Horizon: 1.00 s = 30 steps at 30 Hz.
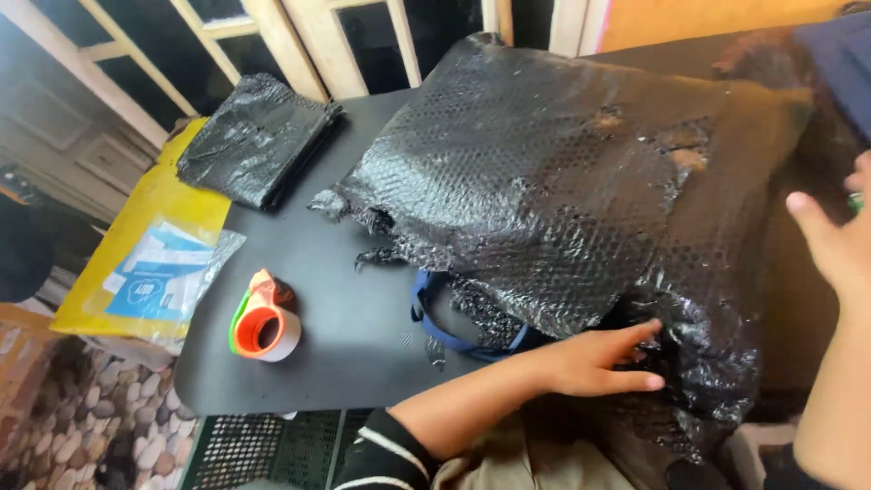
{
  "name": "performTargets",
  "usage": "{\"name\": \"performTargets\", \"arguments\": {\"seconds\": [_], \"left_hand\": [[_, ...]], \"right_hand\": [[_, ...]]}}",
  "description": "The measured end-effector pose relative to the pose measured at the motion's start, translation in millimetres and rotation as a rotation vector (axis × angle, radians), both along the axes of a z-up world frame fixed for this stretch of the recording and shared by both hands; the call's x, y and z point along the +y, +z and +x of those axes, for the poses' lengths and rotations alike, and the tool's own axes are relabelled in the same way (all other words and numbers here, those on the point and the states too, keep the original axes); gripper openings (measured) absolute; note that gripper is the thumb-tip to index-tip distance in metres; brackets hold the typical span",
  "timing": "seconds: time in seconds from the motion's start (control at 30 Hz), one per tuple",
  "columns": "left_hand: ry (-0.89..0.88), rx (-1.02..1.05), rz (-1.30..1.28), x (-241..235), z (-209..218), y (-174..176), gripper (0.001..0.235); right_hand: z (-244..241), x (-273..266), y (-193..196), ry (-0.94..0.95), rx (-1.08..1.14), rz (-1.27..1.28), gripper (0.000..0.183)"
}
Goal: Wrapping a blue pillow inside a tote bag with black bubble wrap and securing it with tape for shipping.
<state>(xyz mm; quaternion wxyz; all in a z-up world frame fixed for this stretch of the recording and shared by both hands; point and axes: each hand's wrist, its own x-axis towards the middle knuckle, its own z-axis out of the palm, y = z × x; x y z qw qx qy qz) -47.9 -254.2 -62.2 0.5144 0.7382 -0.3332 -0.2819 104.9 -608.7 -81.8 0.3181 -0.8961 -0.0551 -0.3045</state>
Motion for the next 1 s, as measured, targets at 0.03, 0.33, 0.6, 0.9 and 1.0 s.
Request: {"name": "performTargets", "arguments": {"seconds": [0.03,0.33,0.6,0.9,1.0], "left_hand": [[-0.004,-0.001,-0.006,22,2,13,0.104],[1.059,-1.007,0.326,293,141,65,0.036],[1.037,-0.329,0.526,367,213,17,0.066],[1.12,-0.174,0.72,310,111,-3,0.047],[0.945,-0.058,0.692,284,42,39,0.073]], "right_hand": [[-32,40,39,-0.004,-0.001,-0.006,0.07],[-199,140,3,0.055,0.48,-0.003,0.103],[-165,168,0,-0.215,0.537,-0.183,0.069],[-57,82,-31,-0.206,0.224,-0.481,0.069],[-25,80,4,-0.212,0.497,-0.312,0.073]]}}
